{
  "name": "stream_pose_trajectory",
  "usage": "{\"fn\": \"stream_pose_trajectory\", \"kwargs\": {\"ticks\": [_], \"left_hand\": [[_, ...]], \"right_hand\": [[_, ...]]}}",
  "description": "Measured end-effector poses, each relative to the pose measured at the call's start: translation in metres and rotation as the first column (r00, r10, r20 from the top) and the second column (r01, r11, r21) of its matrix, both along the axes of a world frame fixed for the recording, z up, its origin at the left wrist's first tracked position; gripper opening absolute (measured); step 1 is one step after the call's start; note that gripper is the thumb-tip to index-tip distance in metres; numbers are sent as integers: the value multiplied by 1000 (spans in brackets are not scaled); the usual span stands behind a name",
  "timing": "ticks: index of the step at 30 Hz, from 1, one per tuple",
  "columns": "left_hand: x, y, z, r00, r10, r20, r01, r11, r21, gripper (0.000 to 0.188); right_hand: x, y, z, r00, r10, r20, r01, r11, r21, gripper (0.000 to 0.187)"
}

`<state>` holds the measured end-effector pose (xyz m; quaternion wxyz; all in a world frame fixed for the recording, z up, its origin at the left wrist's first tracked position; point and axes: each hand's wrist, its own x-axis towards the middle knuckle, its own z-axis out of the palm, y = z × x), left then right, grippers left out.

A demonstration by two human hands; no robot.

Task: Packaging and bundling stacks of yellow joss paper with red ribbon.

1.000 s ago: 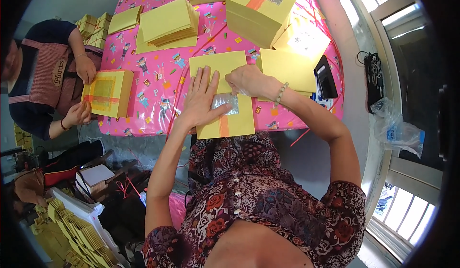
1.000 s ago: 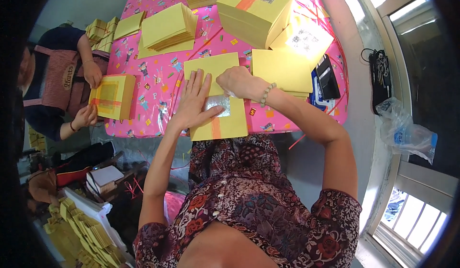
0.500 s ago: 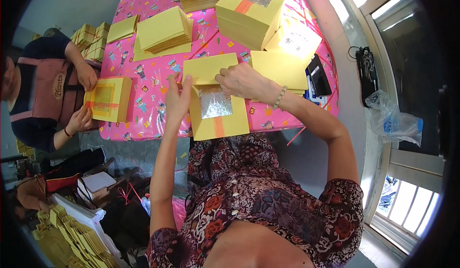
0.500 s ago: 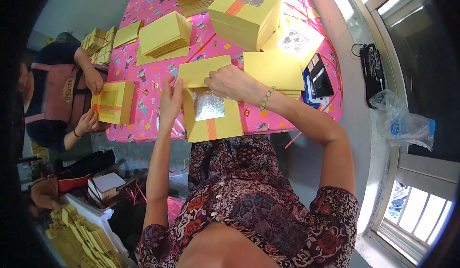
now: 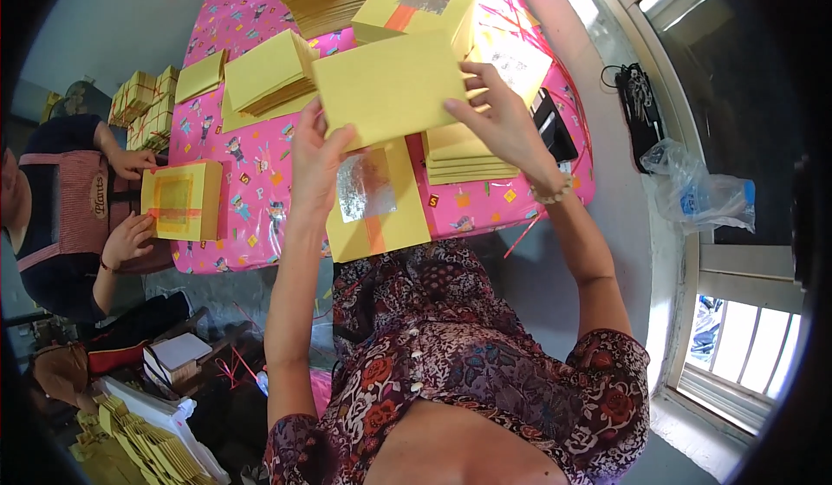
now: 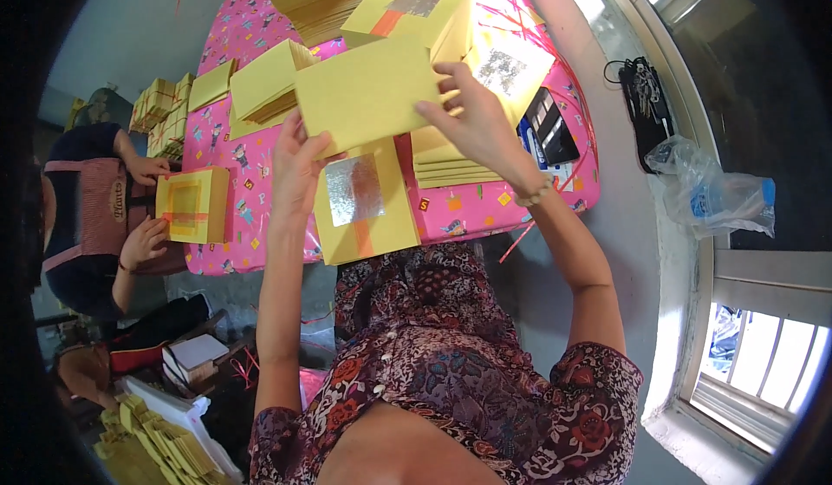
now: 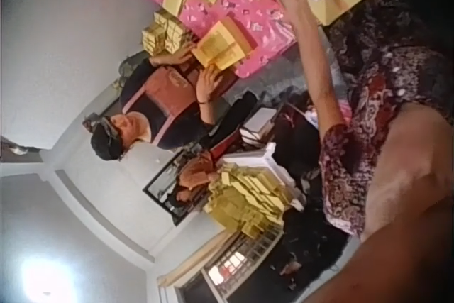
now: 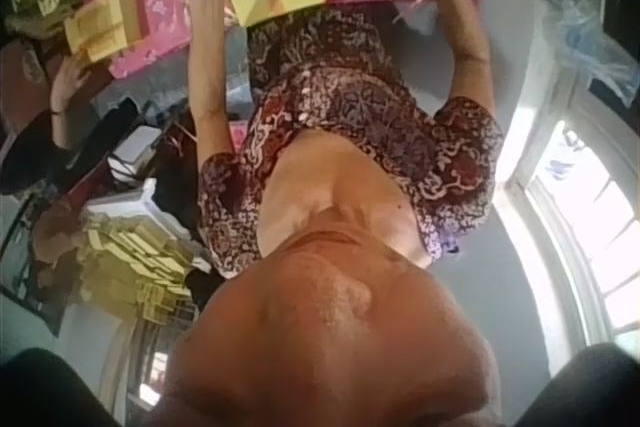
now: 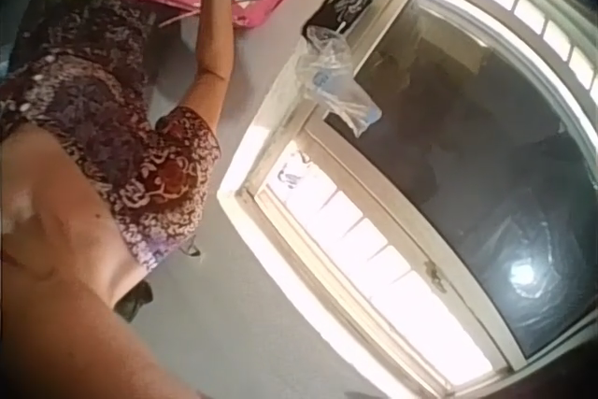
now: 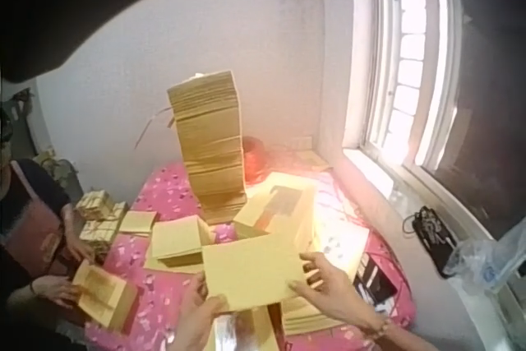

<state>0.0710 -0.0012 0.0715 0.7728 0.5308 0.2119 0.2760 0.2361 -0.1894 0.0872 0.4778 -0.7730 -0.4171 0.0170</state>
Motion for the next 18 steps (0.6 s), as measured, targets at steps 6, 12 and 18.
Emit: {"fn": "stream_pose_trajectory", "kwargs": {"ticks": [6, 12, 18], "left_hand": [[55, -26, -46, 969, -211, -130, 238, 937, 257, 46], [70, -43, -80, 910, -275, -310, 369, 879, 301, 45], [69, -52, -90, 869, -190, -456, 396, 820, 413, 47]], "right_hand": [[20, -59, -22, 967, -175, -188, 154, 981, -117, 49], [28, -83, -56, 956, -250, -154, 207, 947, -247, 48], [30, -89, -86, 953, -256, -163, 196, 929, -315, 46]]}}
